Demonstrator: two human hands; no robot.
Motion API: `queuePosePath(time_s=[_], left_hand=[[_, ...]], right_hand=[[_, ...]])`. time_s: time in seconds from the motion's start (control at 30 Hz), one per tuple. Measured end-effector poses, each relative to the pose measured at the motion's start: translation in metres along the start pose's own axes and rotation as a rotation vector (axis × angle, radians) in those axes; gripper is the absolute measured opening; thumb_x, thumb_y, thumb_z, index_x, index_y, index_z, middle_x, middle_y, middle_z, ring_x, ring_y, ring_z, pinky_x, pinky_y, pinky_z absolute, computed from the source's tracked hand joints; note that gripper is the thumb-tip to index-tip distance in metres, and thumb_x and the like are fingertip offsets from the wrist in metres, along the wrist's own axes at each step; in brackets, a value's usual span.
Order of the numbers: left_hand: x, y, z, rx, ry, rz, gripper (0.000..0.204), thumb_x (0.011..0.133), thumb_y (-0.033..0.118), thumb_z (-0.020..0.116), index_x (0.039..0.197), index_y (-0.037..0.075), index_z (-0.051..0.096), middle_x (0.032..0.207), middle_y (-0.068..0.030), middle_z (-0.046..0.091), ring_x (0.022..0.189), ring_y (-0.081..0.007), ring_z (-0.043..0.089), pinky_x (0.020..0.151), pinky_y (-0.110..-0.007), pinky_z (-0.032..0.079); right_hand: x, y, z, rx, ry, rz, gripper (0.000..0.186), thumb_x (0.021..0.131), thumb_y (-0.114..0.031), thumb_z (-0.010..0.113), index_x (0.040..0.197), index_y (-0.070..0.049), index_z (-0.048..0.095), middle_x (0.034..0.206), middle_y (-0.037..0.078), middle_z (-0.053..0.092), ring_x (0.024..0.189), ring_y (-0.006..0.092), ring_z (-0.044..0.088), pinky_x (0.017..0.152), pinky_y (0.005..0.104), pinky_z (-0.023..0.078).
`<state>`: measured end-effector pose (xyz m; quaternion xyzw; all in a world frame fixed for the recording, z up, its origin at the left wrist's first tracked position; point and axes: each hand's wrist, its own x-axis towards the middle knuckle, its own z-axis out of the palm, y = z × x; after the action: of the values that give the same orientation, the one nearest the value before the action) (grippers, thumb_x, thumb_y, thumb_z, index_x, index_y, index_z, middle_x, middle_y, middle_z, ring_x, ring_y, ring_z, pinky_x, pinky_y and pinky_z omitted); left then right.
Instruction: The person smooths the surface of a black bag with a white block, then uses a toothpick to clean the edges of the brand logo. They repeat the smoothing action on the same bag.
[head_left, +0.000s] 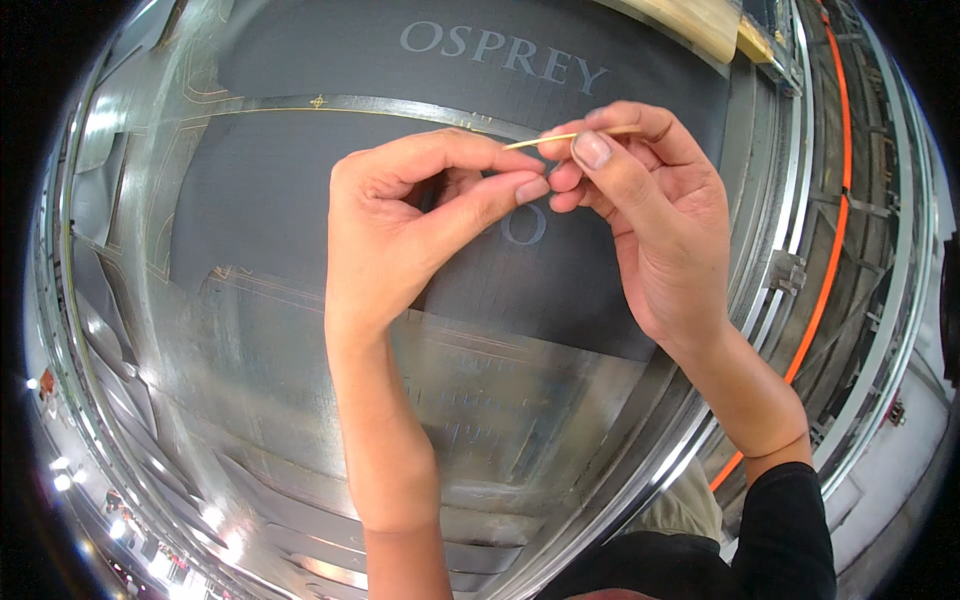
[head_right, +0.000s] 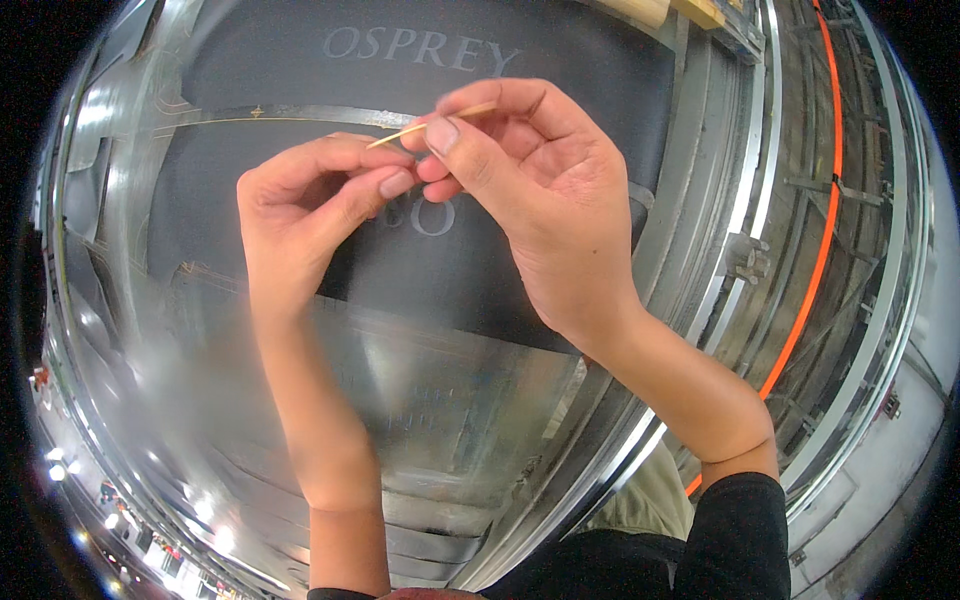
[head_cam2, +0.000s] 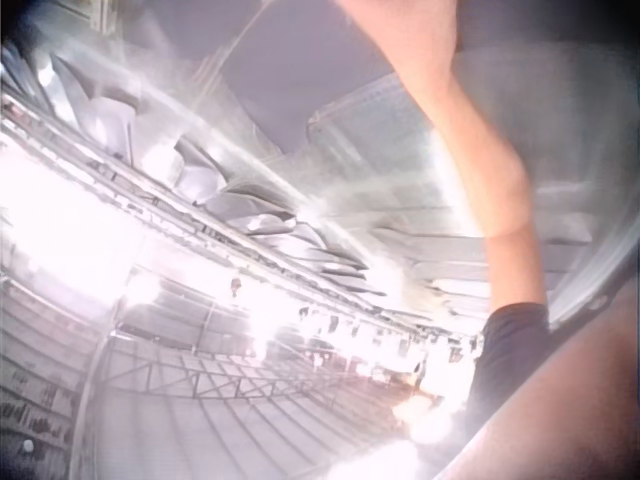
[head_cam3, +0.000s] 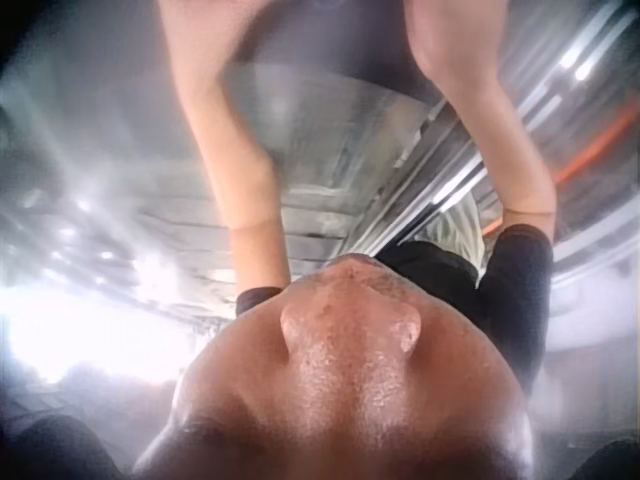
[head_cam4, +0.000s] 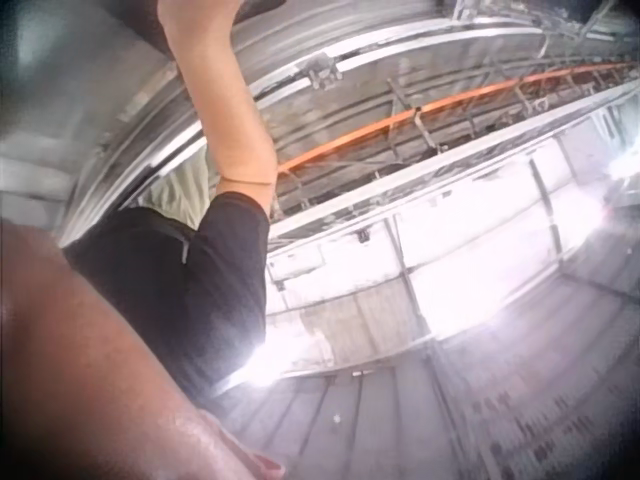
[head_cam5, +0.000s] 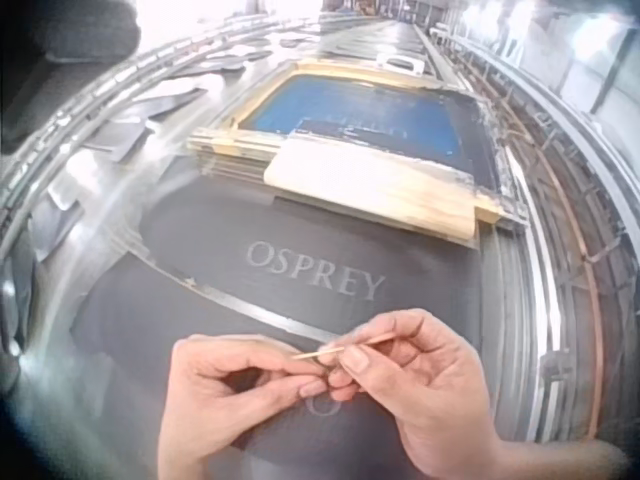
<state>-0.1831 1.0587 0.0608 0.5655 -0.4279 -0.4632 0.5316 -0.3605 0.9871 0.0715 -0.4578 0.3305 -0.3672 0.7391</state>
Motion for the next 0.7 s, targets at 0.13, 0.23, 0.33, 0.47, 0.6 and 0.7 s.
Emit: queuePosePath(time_s=[0.13,0.23,0.33,0.47,0.6,0.7], left_hand=[[0.001,-0.003,-0.005,0.071,0.029,-0.011,0.017,0.083,-0.008,0.074,0.1,-0.005,0.073,0.093,-0.0103,0.074,0.082,-0.0109,0.067,0.068,-0.023,0.05],[0.003,0.0,-0.004,-0.009,0.069,-0.032,0.012,0.083,-0.008,0.074,0.095,-0.004,0.074,0.091,-0.0095,0.074,0.082,-0.0103,0.067,0.067,-0.022,0.05],[0.002,0.003,-0.006,0.016,0.07,-0.037,0.01,0.084,-0.006,0.074,0.094,-0.004,0.075,0.088,-0.0089,0.074,0.081,-0.0098,0.067,0.068,-0.022,0.05],[0.001,-0.002,-0.01,0.091,0.027,-0.032,0.01,0.084,-0.006,0.074,0.094,-0.004,0.075,0.088,-0.0082,0.074,0.081,-0.0096,0.067,0.07,-0.022,0.051],[0.002,-0.001,-0.007,0.204,-0.003,-0.042,0.008,0.085,-0.007,0.073,0.092,-0.004,0.074,0.087,-0.0078,0.074,0.08,-0.0103,0.067,0.072,-0.022,0.051],[0.001,-0.001,-0.007,0.236,-0.037,-0.06,0.008,0.084,-0.008,0.072,0.091,-0.005,0.074,0.087,-0.0077,0.074,0.081,-0.0107,0.067,0.073,-0.022,0.052]], right_hand=[[-0.003,0.004,0.0,0.04,0.05,0.017,0.018,0.095,-0.006,0.069,0.107,0.004,0.061,0.102,0.019,0.072,0.089,0.0178,0.07,0.082,0.0309,0.058],[-0.003,0.003,0.001,0.015,0.039,0.017,0.017,0.095,-0.006,0.068,0.106,0.003,0.06,0.104,0.02,0.072,0.09,0.0182,0.07,0.082,0.031,0.059],[-0.005,0.003,-0.001,-0.003,0.021,0.051,0.015,0.096,-0.005,0.066,0.106,0.003,0.059,0.102,0.019,0.072,0.091,0.0191,0.07,0.083,0.0312,0.059],[-0.004,0.003,-0.009,-0.32,-0.054,-0.116,0.012,0.088,0.0,0.072,0.099,0.001,0.066,0.096,0.012,0.071,0.087,0.0162,0.07,0.079,0.0293,0.057],[0.008,-0.01,-0.02,-1.059,-0.148,-0.626,0.02,0.072,0.004,0.08,0.089,-0.006,0.074,0.091,0.005,0.066,0.077,0.0171,0.065,0.068,0.0274,0.053],[0.008,-0.013,-0.024,-1.232,-0.241,-0.787,0.022,0.072,0.005,0.081,0.09,-0.004,0.076,0.092,0.006,0.065,0.077,0.017,0.064,0.064,0.0259,0.052]])
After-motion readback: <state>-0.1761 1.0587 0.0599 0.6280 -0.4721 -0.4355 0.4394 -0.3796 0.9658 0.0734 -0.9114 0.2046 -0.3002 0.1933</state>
